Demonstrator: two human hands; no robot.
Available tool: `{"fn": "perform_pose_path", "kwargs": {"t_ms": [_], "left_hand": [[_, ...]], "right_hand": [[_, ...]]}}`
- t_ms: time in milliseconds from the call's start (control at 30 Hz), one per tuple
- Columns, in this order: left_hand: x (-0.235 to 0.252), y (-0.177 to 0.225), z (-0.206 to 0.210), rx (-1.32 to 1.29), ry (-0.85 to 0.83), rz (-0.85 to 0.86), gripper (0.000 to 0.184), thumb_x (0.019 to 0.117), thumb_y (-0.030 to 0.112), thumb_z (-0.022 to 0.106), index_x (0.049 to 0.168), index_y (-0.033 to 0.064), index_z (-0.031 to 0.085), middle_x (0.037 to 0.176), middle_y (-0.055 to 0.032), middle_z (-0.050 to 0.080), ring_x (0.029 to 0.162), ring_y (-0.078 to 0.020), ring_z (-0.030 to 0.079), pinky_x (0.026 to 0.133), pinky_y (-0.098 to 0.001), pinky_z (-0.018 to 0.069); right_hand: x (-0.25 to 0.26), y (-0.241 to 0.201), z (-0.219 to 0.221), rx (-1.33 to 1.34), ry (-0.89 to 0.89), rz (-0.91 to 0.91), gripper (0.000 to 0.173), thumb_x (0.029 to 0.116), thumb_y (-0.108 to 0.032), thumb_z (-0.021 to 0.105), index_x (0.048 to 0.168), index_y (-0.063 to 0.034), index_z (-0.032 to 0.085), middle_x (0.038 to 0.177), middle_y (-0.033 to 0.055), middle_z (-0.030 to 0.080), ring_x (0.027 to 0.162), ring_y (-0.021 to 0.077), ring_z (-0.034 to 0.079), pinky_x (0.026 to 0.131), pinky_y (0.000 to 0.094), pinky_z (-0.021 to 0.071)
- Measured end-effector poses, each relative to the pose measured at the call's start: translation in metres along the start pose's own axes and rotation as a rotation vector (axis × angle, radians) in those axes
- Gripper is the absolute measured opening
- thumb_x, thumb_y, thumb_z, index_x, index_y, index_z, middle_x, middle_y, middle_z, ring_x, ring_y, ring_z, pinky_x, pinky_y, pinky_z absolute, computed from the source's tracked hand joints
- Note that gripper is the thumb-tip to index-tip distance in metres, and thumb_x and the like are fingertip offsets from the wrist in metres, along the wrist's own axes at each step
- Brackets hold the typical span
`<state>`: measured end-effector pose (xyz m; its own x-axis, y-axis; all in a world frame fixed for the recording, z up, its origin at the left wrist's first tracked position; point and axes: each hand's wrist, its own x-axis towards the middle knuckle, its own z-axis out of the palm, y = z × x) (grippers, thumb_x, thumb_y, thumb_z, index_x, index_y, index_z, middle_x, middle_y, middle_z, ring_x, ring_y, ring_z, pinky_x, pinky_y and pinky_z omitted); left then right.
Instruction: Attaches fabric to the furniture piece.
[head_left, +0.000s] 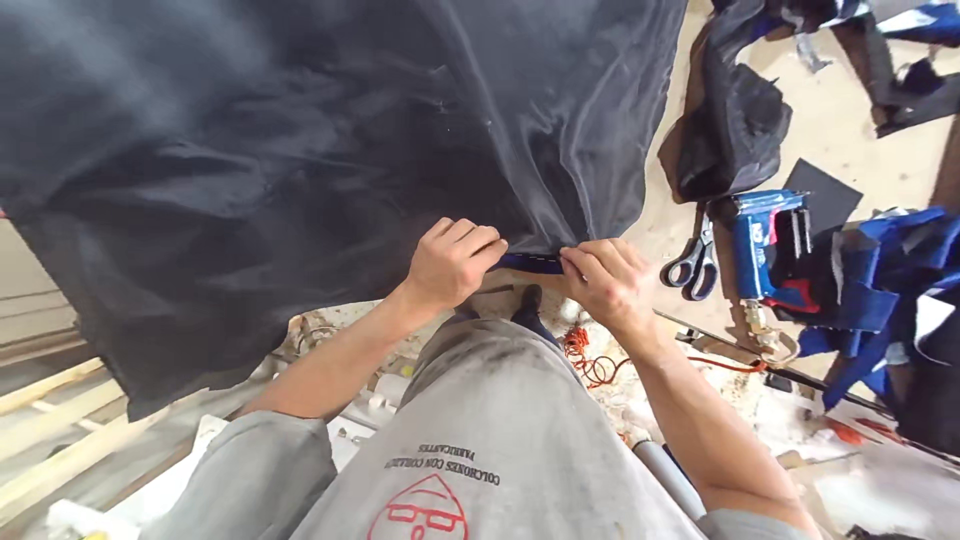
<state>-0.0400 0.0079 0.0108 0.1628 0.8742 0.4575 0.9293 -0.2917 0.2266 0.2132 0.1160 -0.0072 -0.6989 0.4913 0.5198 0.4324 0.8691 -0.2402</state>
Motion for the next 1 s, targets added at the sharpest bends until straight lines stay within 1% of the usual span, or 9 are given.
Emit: {"fn": "perform_pose_path", "kwargs": {"t_ms": [100,300,433,567,700,767,867,900,1000], "left_hand": [[-0.006,0.0,0.001,0.006,-0.036,-0.013,0.018,0.0982,0.01,0.063,0.106,0.0132,0.08,0.101,-0.0065,0.075,0.093,-0.0245,0.07,0.08,-0.0401,0.0547],[-0.008,-0.01,-0.022,-0.063,-0.269,-0.062,0.024,0.0992,0.011,0.057,0.111,0.013,0.078,0.111,-0.0074,0.074,0.103,-0.0264,0.068,0.087,-0.0442,0.0537],[-0.013,-0.025,-0.041,-0.137,-0.373,-0.173,0.033,0.0941,0.023,0.067,0.125,0.0119,0.072,0.118,-0.0091,0.072,0.11,-0.0281,0.067,0.095,-0.0475,0.0527],[-0.013,-0.022,-0.05,-0.189,-0.337,-0.177,0.036,0.0941,0.032,0.067,0.124,0.0128,0.073,0.12,-0.0078,0.072,0.113,-0.0259,0.066,0.097,-0.0461,0.0515],[0.012,0.012,-0.014,-0.195,-0.198,-0.064,0.025,0.1017,0.022,0.06,0.118,0.0117,0.076,0.117,-0.008,0.074,0.113,-0.0246,0.068,0.099,-0.0436,0.053],[0.021,0.023,0.008,-0.214,-0.199,-0.016,0.025,0.1034,0.019,0.058,0.119,0.0109,0.075,0.118,-0.0086,0.073,0.114,-0.0248,0.067,0.099,-0.0417,0.0533],[0.025,0.026,0.025,-0.248,-0.221,0.015,0.025,0.1042,0.02,0.057,0.118,0.0099,0.075,0.115,-0.0089,0.073,0.112,-0.0255,0.067,0.096,-0.0402,0.0539],[0.025,0.025,0.026,-0.248,-0.226,0.02,0.026,0.1042,0.021,0.057,0.119,0.0101,0.075,0.115,-0.0088,0.073,0.111,-0.0255,0.067,0.095,-0.0402,0.054],[0.026,0.023,0.025,-0.213,-0.23,0.042,0.024,0.1043,0.022,0.057,0.116,0.0127,0.076,0.114,-0.0074,0.073,0.11,-0.0251,0.068,0.094,-0.0418,0.0542]], "right_hand": [[-0.009,0.002,0.005,0.04,-0.053,-0.057,0.014,0.099,-0.013,0.065,0.104,-0.0075,0.076,0.096,0.0114,0.073,0.092,0.0272,0.07,0.076,0.0406,0.0568],[-0.002,0.007,-0.001,0.114,-0.154,-0.076,0.015,0.0995,-0.013,0.063,0.103,-0.0091,0.077,0.099,0.0107,0.073,0.099,0.0279,0.069,0.082,0.042,0.0564],[-0.001,0.007,-0.003,0.161,-0.188,-0.058,0.016,0.0992,-0.012,0.062,0.104,-0.0085,0.077,0.102,0.0115,0.072,0.102,0.0284,0.068,0.084,0.0426,0.0558],[-0.002,0.011,-0.002,0.213,-0.195,-0.037,0.018,0.0989,-0.013,0.062,0.105,-0.0093,0.078,0.104,0.0114,0.073,0.104,0.0289,0.068,0.088,0.0431,0.0549],[-0.006,0.015,0.0,0.267,-0.161,0.0,0.016,0.097,-0.014,0.064,0.103,-0.0104,0.079,0.103,0.0091,0.074,0.105,0.0265,0.068,0.091,0.0417,0.0548],[-0.006,0.014,0.001,0.305,-0.137,0.039,0.017,0.0951,-0.013,0.068,0.108,-0.0077,0.078,0.104,0.0099,0.074,0.105,0.0258,0.068,0.092,0.0402,0.0558],[-0.008,0.015,-0.003,0.344,-0.113,0.119,0.032,0.0895,-0.015,0.075,0.119,-0.0039,0.072,0.115,0.0146,0.071,0.112,0.0279,0.066,0.098,0.041,0.0551],[-0.01,0.017,-0.005,0.34,-0.114,0.136,0.034,0.0885,-0.017,0.076,0.12,-0.0044,0.072,0.12,0.0156,0.069,0.116,0.0286,0.064,0.1,0.0415,0.0538],[-0.015,0.017,-0.006,0.318,-0.113,0.158,0.024,0.089,-0.018,0.076,0.11,-0.0054,0.076,0.12,0.015,0.07,0.118,0.0288,0.064,0.101,0.0412,0.0527]]}}
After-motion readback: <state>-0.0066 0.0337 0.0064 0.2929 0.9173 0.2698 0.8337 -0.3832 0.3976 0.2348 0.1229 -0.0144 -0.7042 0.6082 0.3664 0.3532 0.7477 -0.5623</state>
